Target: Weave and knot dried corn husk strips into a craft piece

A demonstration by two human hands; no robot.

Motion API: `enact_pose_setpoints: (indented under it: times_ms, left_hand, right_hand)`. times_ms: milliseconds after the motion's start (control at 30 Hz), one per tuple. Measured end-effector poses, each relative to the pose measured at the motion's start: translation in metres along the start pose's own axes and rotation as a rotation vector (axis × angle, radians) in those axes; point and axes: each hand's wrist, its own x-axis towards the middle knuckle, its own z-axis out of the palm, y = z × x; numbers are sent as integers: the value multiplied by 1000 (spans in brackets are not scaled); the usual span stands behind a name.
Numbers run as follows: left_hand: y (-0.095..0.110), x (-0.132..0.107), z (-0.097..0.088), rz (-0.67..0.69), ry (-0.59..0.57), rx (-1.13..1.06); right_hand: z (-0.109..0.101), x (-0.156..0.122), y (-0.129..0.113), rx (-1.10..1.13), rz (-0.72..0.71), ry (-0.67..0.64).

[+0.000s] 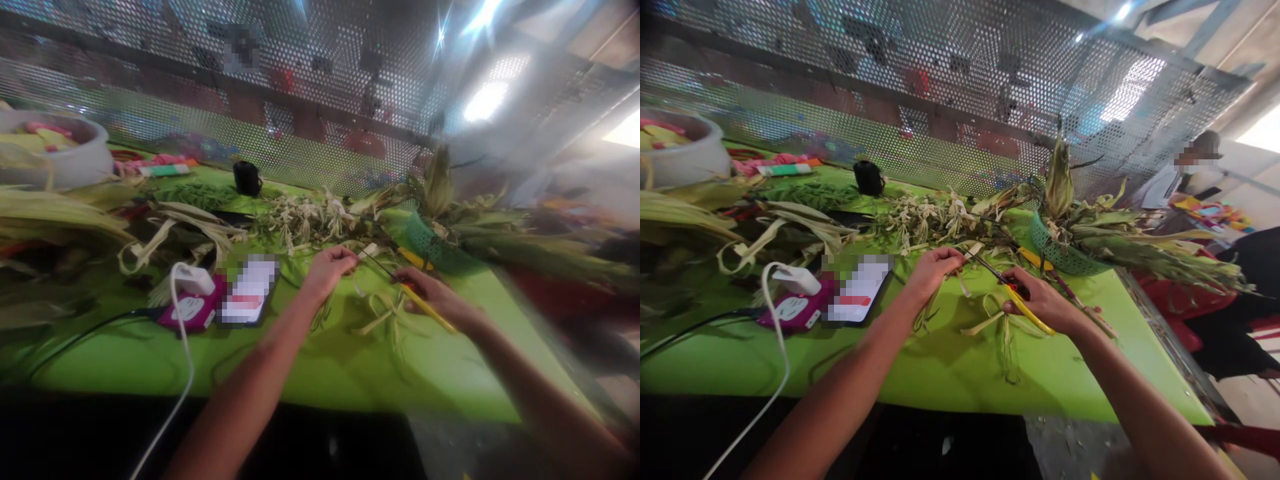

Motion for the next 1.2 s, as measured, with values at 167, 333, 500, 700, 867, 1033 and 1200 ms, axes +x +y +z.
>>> enact_pose_setpoints:
  times_ms: [167, 333, 500, 700, 867, 1033, 1200]
  left_hand:
    - [1, -1, 0, -14, -6, 24]
    - [1, -2, 0, -11, -12, 33]
    - [-1, 0, 0, -5, -20, 15]
    - [-5, 0, -3, 16, -66, 49]
    - [-6, 1, -6, -37, -36, -33]
    - [-6, 4, -7, -75, -59, -114]
    - [-9, 7, -5, -19, -62, -145]
  right_hand:
    - [1, 2, -4, 8, 4, 12]
    - [2, 4, -4, 34, 5, 22]
    - [4, 7, -1, 59, 16, 8]
    - [7, 7, 2, 104, 61, 63]
    - [12, 1, 10, 262, 153, 145]
    - [25, 15, 12, 549, 178, 274]
    - [41, 48, -9, 622, 90, 450]
